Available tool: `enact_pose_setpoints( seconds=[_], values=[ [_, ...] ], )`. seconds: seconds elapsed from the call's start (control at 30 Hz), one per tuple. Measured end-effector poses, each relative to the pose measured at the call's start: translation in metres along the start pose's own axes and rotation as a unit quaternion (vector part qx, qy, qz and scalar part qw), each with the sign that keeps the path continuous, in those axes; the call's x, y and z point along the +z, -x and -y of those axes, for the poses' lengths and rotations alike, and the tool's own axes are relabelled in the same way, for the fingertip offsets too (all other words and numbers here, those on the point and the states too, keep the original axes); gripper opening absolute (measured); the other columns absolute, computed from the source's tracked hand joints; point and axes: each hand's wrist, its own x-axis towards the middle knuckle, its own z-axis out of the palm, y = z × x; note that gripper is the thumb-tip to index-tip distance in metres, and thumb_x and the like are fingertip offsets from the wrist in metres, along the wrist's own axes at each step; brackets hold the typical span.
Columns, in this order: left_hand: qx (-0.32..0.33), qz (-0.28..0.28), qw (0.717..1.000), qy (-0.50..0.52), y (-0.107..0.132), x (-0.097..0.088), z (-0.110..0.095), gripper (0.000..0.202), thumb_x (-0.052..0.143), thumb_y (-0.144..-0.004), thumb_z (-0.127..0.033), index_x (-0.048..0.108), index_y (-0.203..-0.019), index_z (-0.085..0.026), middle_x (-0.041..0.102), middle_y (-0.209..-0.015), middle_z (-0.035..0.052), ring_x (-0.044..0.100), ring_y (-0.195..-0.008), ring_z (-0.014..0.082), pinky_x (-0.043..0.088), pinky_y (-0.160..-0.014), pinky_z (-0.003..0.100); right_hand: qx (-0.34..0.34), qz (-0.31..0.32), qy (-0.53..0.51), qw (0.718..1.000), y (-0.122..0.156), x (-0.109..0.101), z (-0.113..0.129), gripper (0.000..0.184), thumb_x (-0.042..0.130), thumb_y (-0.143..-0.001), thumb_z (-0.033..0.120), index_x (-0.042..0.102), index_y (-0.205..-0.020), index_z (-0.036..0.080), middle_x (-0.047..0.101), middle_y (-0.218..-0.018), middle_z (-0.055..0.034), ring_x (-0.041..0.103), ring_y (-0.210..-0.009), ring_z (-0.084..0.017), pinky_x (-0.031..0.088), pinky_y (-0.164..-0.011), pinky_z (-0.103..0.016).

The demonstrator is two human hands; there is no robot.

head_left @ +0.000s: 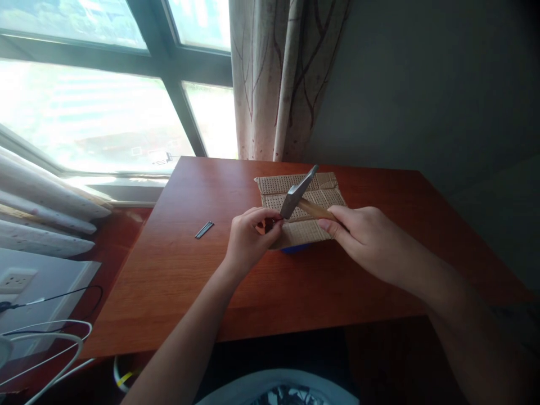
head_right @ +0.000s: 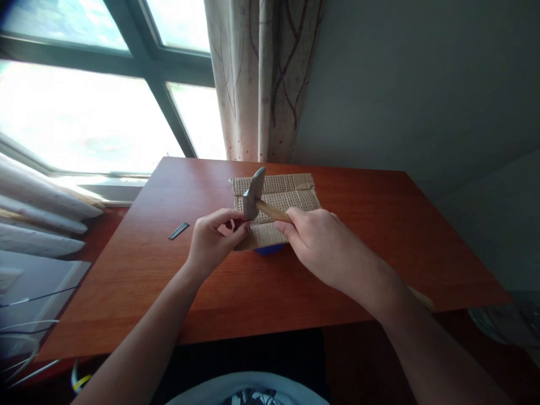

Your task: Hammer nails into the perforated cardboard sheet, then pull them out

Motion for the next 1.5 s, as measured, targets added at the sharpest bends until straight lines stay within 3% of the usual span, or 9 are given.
enact_pose_setpoints(
  seconds=[0.2,0.77,1.07,1.2,1.37,1.5],
  values=[
    [-0.003,0.001,1.0,0.003,0.0,0.0,0.0,0.007,0.07,-0.078,-0.016,0.074,-0.083,-0.019,0.072,-0.076,-0.0002,0.06,-0.065,0.0113,0.047,-0.062,0.024,-0.001,-0.022,-0.005,1.0,0.002,0.0,0.001,0.034,0.044,-0.1,0.041,0.045,-0.071,0.023,0.056,-0.063,0.0014,0.049,-0.057,-0.014,0.03,-0.056,-0.029],
    [-0.007,0.016,0.999,-0.041,0.001,0.0,0.003,0.012,0.067,-0.078,-0.017,0.075,-0.086,-0.021,0.066,-0.073,0.0004,0.055,-0.066,0.013,0.043,-0.059,0.024,0.002,0.01,0.002,1.0,0.0,0.008,-0.001,0.032,0.042,-0.1,0.04,0.048,-0.074,0.022,0.06,-0.065,-0.0009,0.053,-0.055,-0.014,0.031,-0.055,-0.029],
    [-0.014,0.039,0.999,-0.008,0.004,0.002,0.006,0.009,0.064,-0.083,-0.019,0.07,-0.089,-0.019,0.063,-0.077,0.0013,0.051,-0.066,0.0124,0.041,-0.058,0.024,0.003,0.012,-0.006,1.0,0.004,0.009,-0.001,0.032,0.042,-0.1,0.04,0.047,-0.074,0.022,0.06,-0.066,-0.0002,0.053,-0.057,-0.014,0.031,-0.057,-0.029],
    [-0.023,0.034,0.999,0.017,0.001,-0.007,0.005,0.011,0.067,-0.083,-0.024,0.069,-0.093,-0.019,0.062,-0.083,0.0025,0.05,-0.07,0.0129,0.039,-0.057,0.023,0.002,0.012,-0.014,1.0,0.003,0.007,-0.002,0.031,0.043,-0.1,0.039,0.048,-0.075,0.022,0.061,-0.066,-0.0004,0.054,-0.057,-0.014,0.032,-0.056,-0.029],
    [-0.113,0.005,0.994,0.011,-0.003,-0.026,0.014,0.022,0.064,-0.088,-0.038,0.06,-0.08,-0.018,0.056,-0.073,-0.0001,0.049,-0.065,0.0121,0.038,-0.056,0.023,-0.004,-0.009,-0.023,1.0,0.005,0.002,0.001,0.033,0.044,-0.1,0.038,0.045,-0.072,0.022,0.058,-0.063,0.0007,0.052,-0.056,-0.013,0.031,-0.054,-0.028],
    [-0.195,0.082,0.977,0.027,-0.005,-0.027,0.02,0.037,0.059,-0.089,-0.049,0.057,-0.071,-0.017,0.055,-0.064,-0.0001,0.05,-0.062,0.0135,0.037,-0.056,0.024,-0.002,-0.009,-0.028,1.0,0.004,0.005,0.0,0.032,0.044,-0.1,0.038,0.045,-0.072,0.022,0.057,-0.063,0.0012,0.051,-0.055,-0.013,0.031,-0.054,-0.028]
  ],
)
